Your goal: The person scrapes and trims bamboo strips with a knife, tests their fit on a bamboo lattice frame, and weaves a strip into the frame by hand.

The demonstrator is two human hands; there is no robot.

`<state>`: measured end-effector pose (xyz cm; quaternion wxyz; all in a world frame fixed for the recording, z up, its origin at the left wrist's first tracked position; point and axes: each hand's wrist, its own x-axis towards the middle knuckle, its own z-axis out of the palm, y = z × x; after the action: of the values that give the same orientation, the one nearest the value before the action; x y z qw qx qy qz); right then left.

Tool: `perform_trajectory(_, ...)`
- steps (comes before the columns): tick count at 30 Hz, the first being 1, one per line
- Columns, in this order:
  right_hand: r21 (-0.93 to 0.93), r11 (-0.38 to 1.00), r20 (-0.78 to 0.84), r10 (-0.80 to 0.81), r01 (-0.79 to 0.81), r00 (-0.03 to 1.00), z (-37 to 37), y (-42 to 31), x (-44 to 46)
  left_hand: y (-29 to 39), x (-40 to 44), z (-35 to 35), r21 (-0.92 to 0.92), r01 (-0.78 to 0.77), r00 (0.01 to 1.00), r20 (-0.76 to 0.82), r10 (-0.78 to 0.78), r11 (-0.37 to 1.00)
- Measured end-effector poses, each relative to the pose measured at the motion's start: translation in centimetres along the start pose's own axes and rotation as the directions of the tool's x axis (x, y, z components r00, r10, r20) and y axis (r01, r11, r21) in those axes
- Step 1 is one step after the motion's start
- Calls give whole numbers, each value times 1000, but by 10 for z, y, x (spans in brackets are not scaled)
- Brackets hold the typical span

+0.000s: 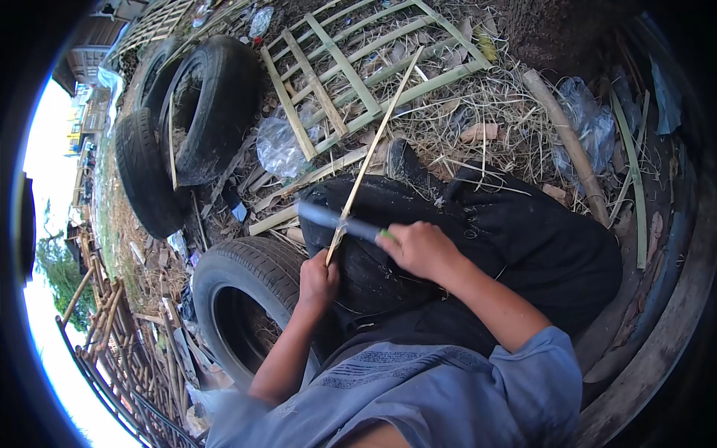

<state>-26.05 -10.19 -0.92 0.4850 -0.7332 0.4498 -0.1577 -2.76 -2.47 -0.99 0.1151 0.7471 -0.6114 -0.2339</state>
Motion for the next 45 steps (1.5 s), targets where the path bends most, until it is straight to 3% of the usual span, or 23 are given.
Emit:
perform_trajectory(1,-169,983,114,-53,72,992,1,-2,-4,-1,0,1,-27,0,1000,-13,0,1000)
perform_trajectory(3,-134,981,130,-123,140,984,3,3,-4,-1,-2,-1,-48,0,1000,-22,-1,999)
perform_trajectory(5,290,953,65,67,-83,996,-6,9,3,1,-1,-2,-19,16,1000,1,-16,1000)
perform_trajectory(7,331,944,-9,10,-6,1000,-3,19,3,-5,-2,1,-28,0,1000,-11,0,1000)
perform_trajectory(10,412,908,-32,97,-75,995,2,20,-3,-6,-3,-1,-65,-17,1000,-16,16,998)
perform_trajectory(13,347,937,-54,64,-41,997,-2,15,-2,-6,0,-4,-120,-20,1000,9,21,993)
perform_trajectory(16,334,942,-341,87,34,936,-26,17,14,-9,2,-4,-138,-27,999,26,31,990)
perform_trajectory(18,211,977,-439,69,28,896,-55,19,34,-11,-2,-3,-127,-25,999,32,29,992)
perform_trajectory(19,88,993,-507,-25,80,862,-73,23,47,-10,-2,-3,-119,-51,999,10,53,992)
perform_trajectory(21,-49,998,-513,7,-37,859,-113,13,63,-10,-1,-2,-111,-84,996,-11,83,990)
perform_trajectory(24,-179,983,-562,-66,-43,824,-138,19,84,-10,1,-4,-120,-78,997,-15,77,990)
perform_trajectory(26,-225,972,-558,-71,-69,827,-136,28,94,-5,4,-11,-116,8,996,90,2,993)
perform_trajectory(29,-144,984,-426,31,-102,904,-101,35,90,1,14,-25,-184,78,976,215,-37,980)
perform_trajectory(34,-108,993,-249,11,-39,968,-13,0,58,0,18,-25,-191,132,963,257,-81,973)
perform_trajectory(37,-115,993,-216,-20,-5,976,0,-2,49,-4,17,-24,-218,114,964,259,-56,969)
perform_trajectory(39,-278,961,-192,-58,2,980,-23,3,58,1,19,-27,-167,185,945,301,-128,968)
perform_trajectory(44,-203,956,-479,91,-212,873,-120,43,107,-1,22,-29,-159,169,936,336,-108,973)
perform_trajectory(45,-300,932,-530,16,-205,848,-130,49,113,-1,22,-30,-152,156,936,337,-98,976)
